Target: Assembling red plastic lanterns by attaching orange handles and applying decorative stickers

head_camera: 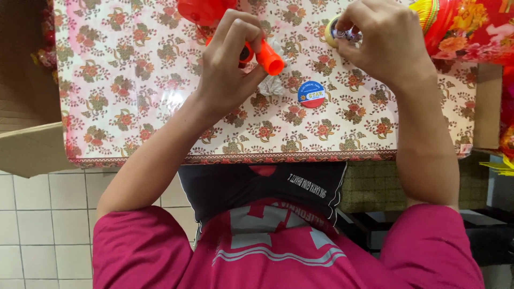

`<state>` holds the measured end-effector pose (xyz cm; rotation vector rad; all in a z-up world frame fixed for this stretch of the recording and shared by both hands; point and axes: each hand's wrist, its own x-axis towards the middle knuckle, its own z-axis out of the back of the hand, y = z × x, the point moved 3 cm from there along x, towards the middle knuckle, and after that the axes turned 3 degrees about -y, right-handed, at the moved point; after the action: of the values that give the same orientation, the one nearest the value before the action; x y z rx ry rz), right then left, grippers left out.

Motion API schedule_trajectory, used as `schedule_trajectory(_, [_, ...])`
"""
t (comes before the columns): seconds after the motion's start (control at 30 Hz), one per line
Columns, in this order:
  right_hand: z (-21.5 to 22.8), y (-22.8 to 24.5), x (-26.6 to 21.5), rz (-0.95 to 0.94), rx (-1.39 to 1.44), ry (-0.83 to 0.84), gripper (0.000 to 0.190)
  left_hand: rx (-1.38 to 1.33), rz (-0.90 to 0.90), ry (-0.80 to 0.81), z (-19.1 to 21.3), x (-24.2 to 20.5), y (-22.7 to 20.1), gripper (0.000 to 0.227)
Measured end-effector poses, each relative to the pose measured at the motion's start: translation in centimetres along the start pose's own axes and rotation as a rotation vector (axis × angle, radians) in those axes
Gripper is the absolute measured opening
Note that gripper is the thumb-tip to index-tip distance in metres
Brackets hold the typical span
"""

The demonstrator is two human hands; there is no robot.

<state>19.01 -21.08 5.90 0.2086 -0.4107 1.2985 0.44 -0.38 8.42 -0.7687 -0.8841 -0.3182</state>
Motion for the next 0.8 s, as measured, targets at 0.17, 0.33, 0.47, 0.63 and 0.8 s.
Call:
schedule_trajectory(0.17, [0.8,0.7,0.4,0.006,0.063,0.049,0.019,-0.012,0.019,0.014,-0.9,-0.8,0.9,0.034])
schedule_trajectory(0.33, [1.0,1.0,0.4,-0.027,0.074,0.105,0.027,-0.036,0.051,0.035,-0.7,-0.8,0.9,0.034])
schedule_trajectory(0.47, [0.7,0.5,-0.2,-0.007,-0.008,0.064,0.022,0.022,0.076,0.013,0.1,-0.8,0.8,0.026])
schedule_trajectory(0.63, [0.6,0.4,-0.4,0.024,-0.040,-0.020,0.014,0.059,0.170,-0.038,0.6,-1.2,1.1,0.023])
schedule_trajectory(0.8, [0.2,-0.1,-0.9,0.012,-0.140,-0.089,0.009,-0.057,0.203,0.032,0.4,-0.3,0.1,0.023])
